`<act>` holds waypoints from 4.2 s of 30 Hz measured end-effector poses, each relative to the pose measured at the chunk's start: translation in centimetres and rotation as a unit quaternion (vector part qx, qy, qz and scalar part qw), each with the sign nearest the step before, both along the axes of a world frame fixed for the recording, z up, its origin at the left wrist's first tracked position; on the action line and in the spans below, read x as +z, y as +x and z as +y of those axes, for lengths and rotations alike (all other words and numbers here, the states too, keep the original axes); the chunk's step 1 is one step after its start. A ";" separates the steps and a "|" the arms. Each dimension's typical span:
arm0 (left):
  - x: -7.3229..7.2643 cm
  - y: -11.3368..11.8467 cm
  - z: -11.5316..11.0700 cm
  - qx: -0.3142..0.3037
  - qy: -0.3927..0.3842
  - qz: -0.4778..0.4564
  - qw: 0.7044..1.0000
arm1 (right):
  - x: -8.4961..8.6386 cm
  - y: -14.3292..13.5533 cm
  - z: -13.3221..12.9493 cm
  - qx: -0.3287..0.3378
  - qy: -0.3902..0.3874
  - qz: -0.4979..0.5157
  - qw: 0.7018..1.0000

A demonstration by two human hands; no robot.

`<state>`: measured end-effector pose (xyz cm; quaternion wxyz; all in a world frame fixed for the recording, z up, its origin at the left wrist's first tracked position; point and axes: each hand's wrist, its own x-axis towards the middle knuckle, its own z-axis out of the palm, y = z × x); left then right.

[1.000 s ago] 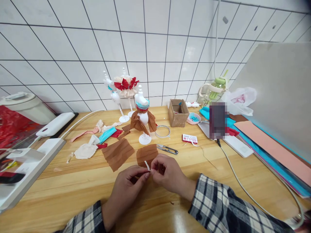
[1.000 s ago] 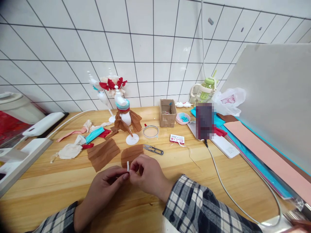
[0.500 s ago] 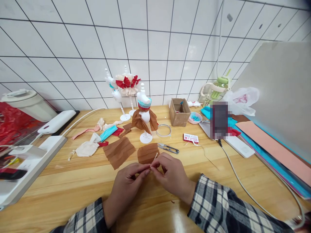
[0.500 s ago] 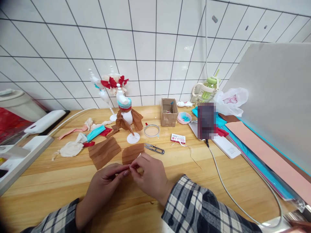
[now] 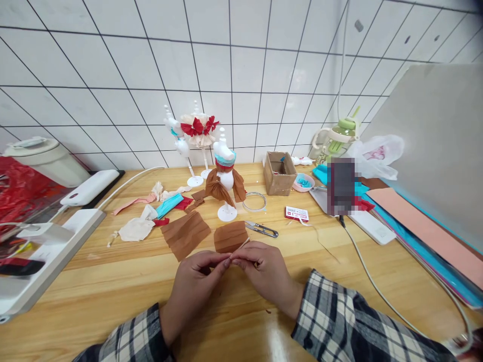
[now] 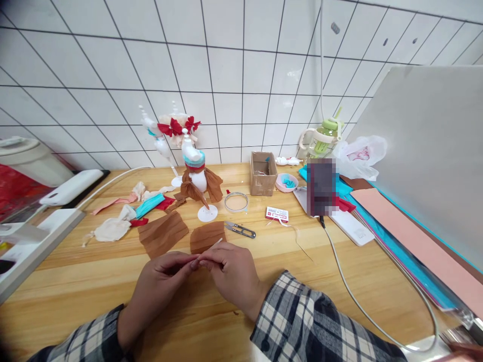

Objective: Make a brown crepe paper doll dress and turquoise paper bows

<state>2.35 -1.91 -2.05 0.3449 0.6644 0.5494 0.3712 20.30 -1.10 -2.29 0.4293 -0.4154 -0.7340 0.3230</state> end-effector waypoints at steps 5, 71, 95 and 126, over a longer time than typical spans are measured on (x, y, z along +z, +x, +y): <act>0.1 0.2 0.0 0.010 -0.003 0.008 1.000 | 0.0 -0.2 -0.2 -0.022 -0.009 -0.026 0.999; 0.0 0.1 0.9 0.063 -0.260 -0.557 0.787 | -0.9 0.5 2.6 -0.073 -0.334 0.384 0.858; -0.3 0.0 1.1 0.040 -0.256 -0.566 0.783 | 0.2 1.9 3.7 -0.085 -0.272 0.458 0.842; -0.8 0.6 0.5 -0.098 -0.270 -0.574 0.767 | 1.5 11.4 18.9 -0.414 0.120 -0.047 0.901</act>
